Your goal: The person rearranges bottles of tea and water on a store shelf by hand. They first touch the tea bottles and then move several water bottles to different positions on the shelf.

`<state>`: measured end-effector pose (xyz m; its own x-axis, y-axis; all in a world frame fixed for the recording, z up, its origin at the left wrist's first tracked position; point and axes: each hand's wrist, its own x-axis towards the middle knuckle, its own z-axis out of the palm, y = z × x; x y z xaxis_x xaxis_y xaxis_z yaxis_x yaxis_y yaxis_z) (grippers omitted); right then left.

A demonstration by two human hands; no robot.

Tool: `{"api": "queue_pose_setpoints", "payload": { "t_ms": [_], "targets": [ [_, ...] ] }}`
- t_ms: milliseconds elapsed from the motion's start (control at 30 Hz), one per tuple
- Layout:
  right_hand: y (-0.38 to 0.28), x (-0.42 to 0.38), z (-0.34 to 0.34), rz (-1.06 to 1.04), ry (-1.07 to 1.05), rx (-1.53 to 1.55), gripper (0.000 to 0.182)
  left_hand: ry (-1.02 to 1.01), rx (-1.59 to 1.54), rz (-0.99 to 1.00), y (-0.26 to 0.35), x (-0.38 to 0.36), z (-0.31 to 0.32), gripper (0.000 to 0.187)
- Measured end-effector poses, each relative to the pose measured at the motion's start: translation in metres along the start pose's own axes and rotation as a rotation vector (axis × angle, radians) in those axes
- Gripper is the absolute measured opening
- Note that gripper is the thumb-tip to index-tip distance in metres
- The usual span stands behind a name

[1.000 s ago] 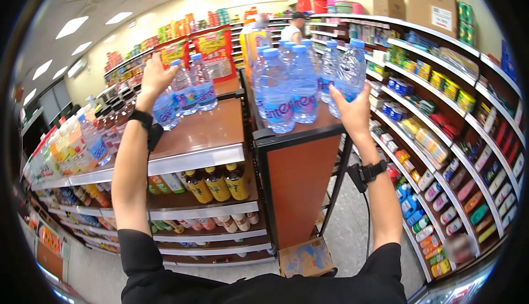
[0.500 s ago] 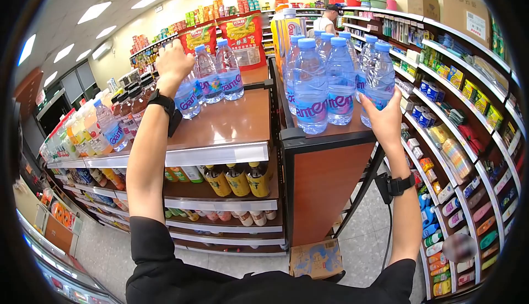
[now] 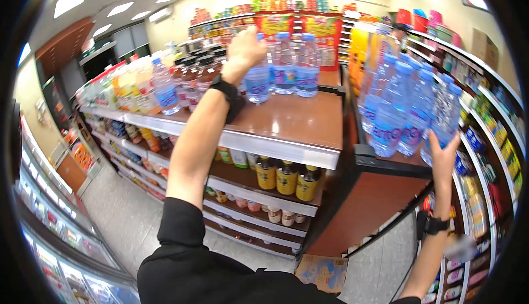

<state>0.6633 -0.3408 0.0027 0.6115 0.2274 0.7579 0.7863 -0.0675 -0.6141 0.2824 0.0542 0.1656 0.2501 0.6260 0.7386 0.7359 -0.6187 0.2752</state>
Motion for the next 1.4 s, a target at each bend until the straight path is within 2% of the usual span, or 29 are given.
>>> {"api": "queue_pose_setpoints", "payload": {
  "t_ms": [33, 67, 100, 167, 300, 367, 467, 500, 533, 567, 600, 667, 700, 733, 767, 800, 867, 967, 1067, 1133, 1167, 1200, 1267, 1300, 1400],
  "targets": [
    [0.010, 0.004, -0.002, 0.019, -0.026, 0.002, 0.080, 0.009, -0.050, 0.004, -0.006, 0.001, 0.003, 0.045],
    [0.009, 0.005, -0.005, 0.064, -0.057, 0.034, 0.089, 0.025, -0.076, -0.023, -0.008, -0.001, 0.002, 0.048],
    [0.013, 0.007, -0.006, 0.161, -0.132, 0.172, 0.089, 0.013, -0.118, -0.059, -0.009, -0.005, -0.001, 0.049],
    [0.046, 0.017, -0.004, 0.048, -0.126, -0.004, 0.084, 0.079, -0.291, -0.028, -0.023, -0.004, 0.012, 0.044],
    [-0.006, 0.003, 0.000, 0.020, -0.156, -0.154, 0.081, 0.070, -0.463, -0.012, -0.023, -0.019, 0.000, 0.044],
    [-0.002, 0.006, 0.001, 0.020, -0.190, -0.119, 0.082, -0.051, -0.590, -0.037, -0.023, -0.023, -0.004, 0.054],
    [0.027, 0.015, 0.001, -0.025, -0.190, -0.129, 0.085, -0.031, -0.771, 0.038, -0.031, -0.025, 0.009, 0.063],
    [0.001, 0.009, -0.003, 0.028, -0.269, -0.125, 0.087, 0.106, -0.718, 0.134, -0.034, -0.026, 0.022, 0.049],
    [-0.002, 0.003, -0.003, -0.026, -0.245, -0.229, 0.089, 0.063, -0.762, 0.283, -0.041, -0.022, 0.029, 0.049],
    [-0.021, 0.002, -0.003, -0.099, -0.288, -0.205, 0.090, -0.069, -0.924, 0.362, -0.029, -0.037, 0.006, 0.048],
    [-0.006, 0.011, -0.010, 0.003, -0.415, -0.273, 0.089, -0.140, -0.872, 0.310, -0.023, -0.046, -0.006, 0.045],
    [-0.033, -0.001, -0.012, 0.000, -0.422, -0.422, 0.082, -0.162, -0.675, 0.275, -0.024, -0.035, 0.011, 0.038],
    [-0.054, -0.006, -0.009, -0.082, -0.342, -0.218, 0.080, -0.071, -0.651, 0.329, -0.021, -0.040, 0.011, 0.039],
    [-0.066, -0.007, -0.011, 0.010, -0.423, -0.003, 0.083, -0.022, -0.677, 0.351, -0.014, -0.044, 0.012, 0.039],
    [-0.067, -0.006, -0.010, 0.041, -0.414, 0.049, 0.088, 0.011, -0.686, 0.354, -0.014, -0.044, 0.018, 0.035],
    [-0.062, 0.000, -0.010, 0.013, -0.443, -0.007, 0.089, 0.050, -0.684, 0.345, -0.015, -0.045, 0.022, 0.031],
    [-0.051, 0.000, -0.003, 0.051, -0.299, -0.240, 0.100, -0.009, -0.839, 0.290, -0.010, -0.049, 0.016, 0.034],
    [-0.067, 0.006, -0.004, 0.133, -0.297, -0.344, 0.101, -0.031, -0.901, 0.254, -0.001, -0.052, 0.007, 0.032],
    [-0.075, 0.006, -0.008, 0.150, -0.261, -0.380, 0.094, -0.036, -0.918, 0.308, 0.022, -0.070, -0.017, 0.033],
    [-0.080, 0.003, -0.016, 0.179, -0.392, -0.242, 0.086, -0.015, -0.917, 0.329, 0.031, -0.076, -0.024, 0.034],
    [-0.089, -0.004, -0.017, 0.207, -0.351, -0.237, 0.075, -0.038, -0.936, 0.312, 0.038, -0.082, -0.034, 0.034],
    [-0.078, -0.004, -0.016, 0.207, -0.349, -0.241, 0.075, -0.063, -0.953, 0.294, 0.042, -0.085, -0.044, 0.035],
    [-0.062, -0.006, -0.014, 0.039, -0.350, -0.136, 0.068, -0.096, -0.965, 0.293, 0.047, -0.087, -0.056, 0.036],
    [-0.064, -0.011, -0.015, 0.029, -0.306, -0.174, 0.061, -0.069, -0.968, 0.307, 0.051, -0.087, -0.060, 0.036],
    [-0.072, -0.011, -0.016, 0.106, -0.267, -0.121, 0.058, -0.034, -0.991, 0.330, 0.070, -0.093, -0.081, 0.034]
  ]
}}
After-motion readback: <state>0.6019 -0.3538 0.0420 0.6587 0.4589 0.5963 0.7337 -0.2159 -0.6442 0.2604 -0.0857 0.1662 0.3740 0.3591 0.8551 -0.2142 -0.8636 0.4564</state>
